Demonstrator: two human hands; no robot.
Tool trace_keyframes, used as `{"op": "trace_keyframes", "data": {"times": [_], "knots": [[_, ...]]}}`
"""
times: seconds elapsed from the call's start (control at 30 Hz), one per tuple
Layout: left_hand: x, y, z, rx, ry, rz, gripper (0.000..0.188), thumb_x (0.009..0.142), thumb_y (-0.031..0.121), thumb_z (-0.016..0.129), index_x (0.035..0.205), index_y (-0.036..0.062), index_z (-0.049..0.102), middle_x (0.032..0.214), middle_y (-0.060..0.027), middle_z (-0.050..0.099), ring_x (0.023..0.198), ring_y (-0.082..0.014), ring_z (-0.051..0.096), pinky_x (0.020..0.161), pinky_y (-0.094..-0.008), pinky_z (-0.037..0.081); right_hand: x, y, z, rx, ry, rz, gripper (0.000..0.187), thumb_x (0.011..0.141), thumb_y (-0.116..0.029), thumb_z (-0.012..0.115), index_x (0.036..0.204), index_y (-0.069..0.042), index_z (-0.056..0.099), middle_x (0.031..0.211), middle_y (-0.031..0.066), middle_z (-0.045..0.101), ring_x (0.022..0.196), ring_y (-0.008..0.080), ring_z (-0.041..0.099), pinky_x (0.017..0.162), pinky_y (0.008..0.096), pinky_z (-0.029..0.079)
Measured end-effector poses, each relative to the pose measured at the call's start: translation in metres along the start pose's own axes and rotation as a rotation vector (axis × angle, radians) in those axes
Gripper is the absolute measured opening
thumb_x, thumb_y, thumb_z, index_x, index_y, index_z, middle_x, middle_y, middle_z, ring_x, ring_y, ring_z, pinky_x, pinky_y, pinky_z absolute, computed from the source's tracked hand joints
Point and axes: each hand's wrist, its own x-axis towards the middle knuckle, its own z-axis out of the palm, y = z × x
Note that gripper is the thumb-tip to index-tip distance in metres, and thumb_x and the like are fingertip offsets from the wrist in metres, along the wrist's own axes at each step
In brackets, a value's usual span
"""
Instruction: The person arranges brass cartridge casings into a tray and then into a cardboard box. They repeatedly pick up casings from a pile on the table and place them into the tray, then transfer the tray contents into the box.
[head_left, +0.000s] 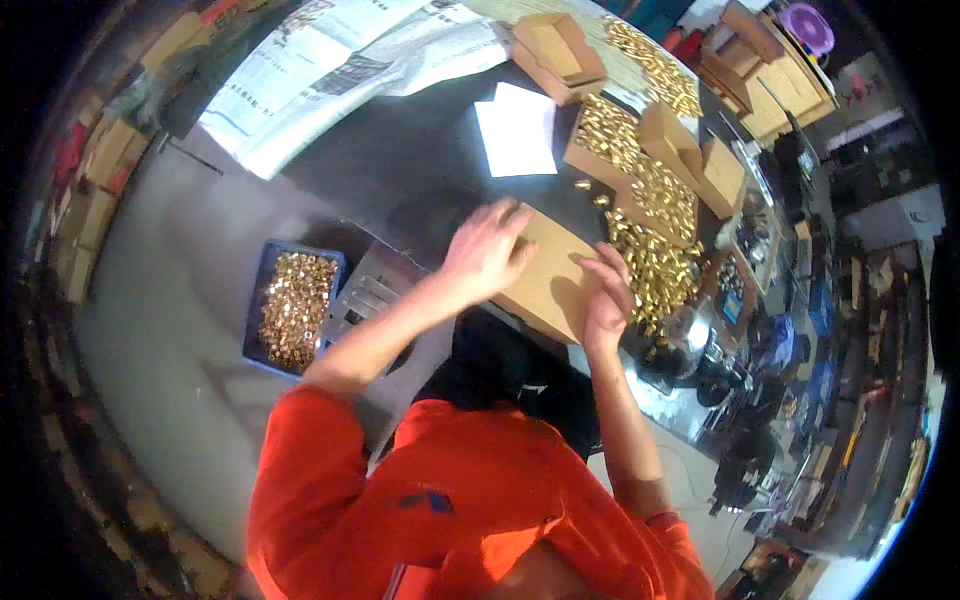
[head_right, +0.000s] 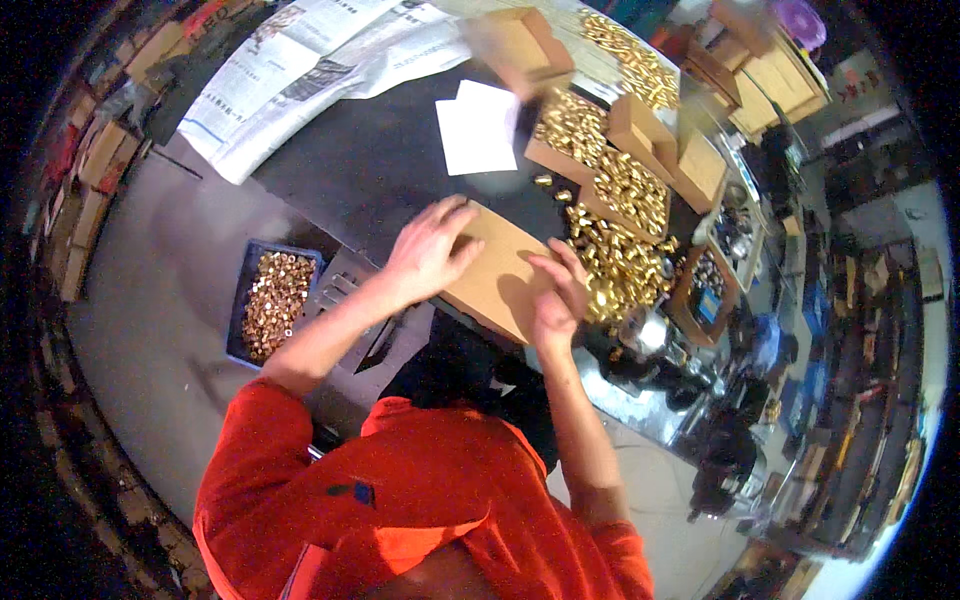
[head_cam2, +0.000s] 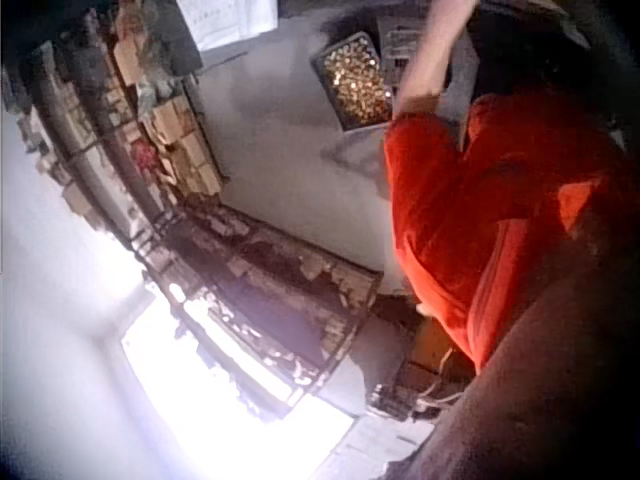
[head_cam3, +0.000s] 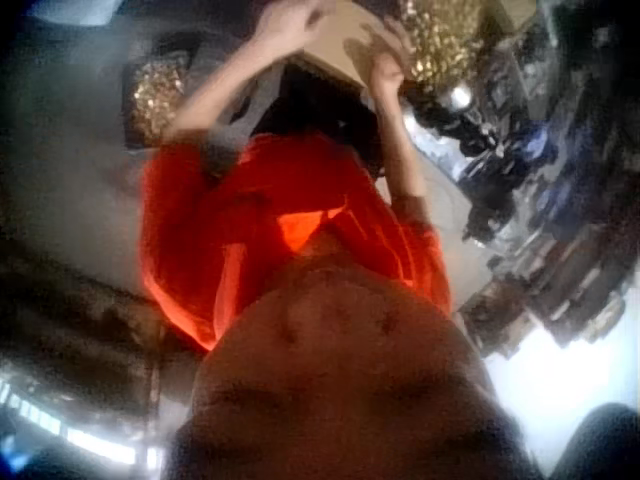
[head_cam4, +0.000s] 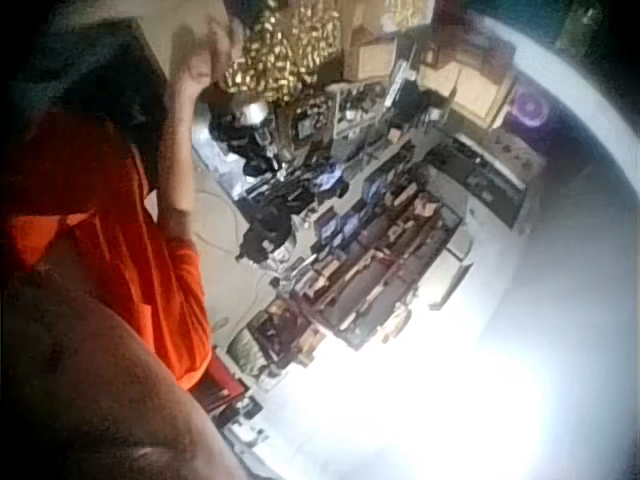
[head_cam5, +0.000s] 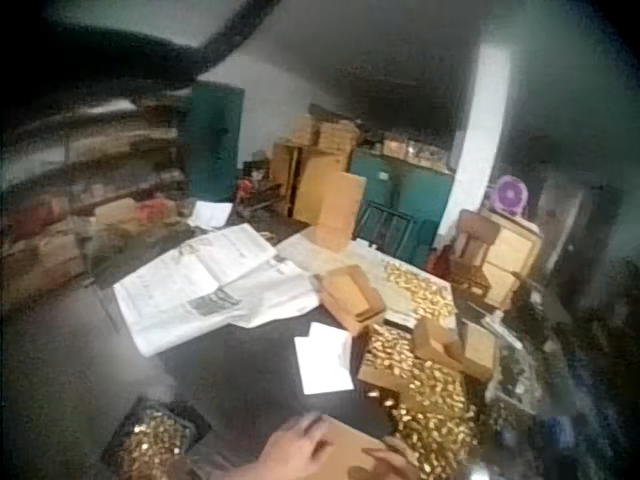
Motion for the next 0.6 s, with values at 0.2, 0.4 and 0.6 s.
{"op": "trace_keyframes", "data": {"times": [0.2, 0.4, 0.6], "knots": [[-0.041, 0.01, 0.017, -0.295, 0.314, -0.133, 0.026, 0.082, 0.011, 0.066, 0.106, 0.0021, 0.06, 0.114, -0.0227, 0.059, 0.098, -0.0383, 0.062, 0.079, -0.0398, 0.052, -0.008, 0.007, 0.009, -0.116, 0.04, 0.023, 0.028, 0.068, -0.002, 0.053, 0.09, -0.006, 0.071, 0.109, 0.0099, 0.063, 0.108, 0.026, 0.055, 0.091, 0.0366, 0.046], [-0.027, -0.022, 0.013, -0.407, 0.508, -0.214, 0.009, 0.083, 0.0, 0.062, 0.092, -0.001, 0.064, 0.093, -0.0141, 0.066, 0.082, -0.0208, 0.066, 0.072, -0.0283, 0.05, -0.01, -0.025, 0.054, 0.087, 0.052, 0.166, 0.036, 0.061, -0.003, 0.055, 0.093, -0.006, 0.071, 0.11, 0.0082, 0.054, 0.112, 0.0247, 0.047, 0.099, 0.0359, 0.039], [-0.01, -0.081, -0.003, -0.66, 0.646, -0.383, 0.01, 0.086, 0.002, 0.059, 0.09, -0.003, 0.066, 0.086, -0.0045, 0.067, 0.079, -0.0096, 0.059, 0.072, -0.0251, 0.048, 0.011, -0.023, 0.114, -0.209, 0.141, -0.056, 0.033, 0.067, -0.042, 0.062, 0.086, -0.017, 0.071, 0.1, 0.0042, 0.057, 0.101, 0.0253, 0.046, 0.092, 0.0388, 0.033]]}}
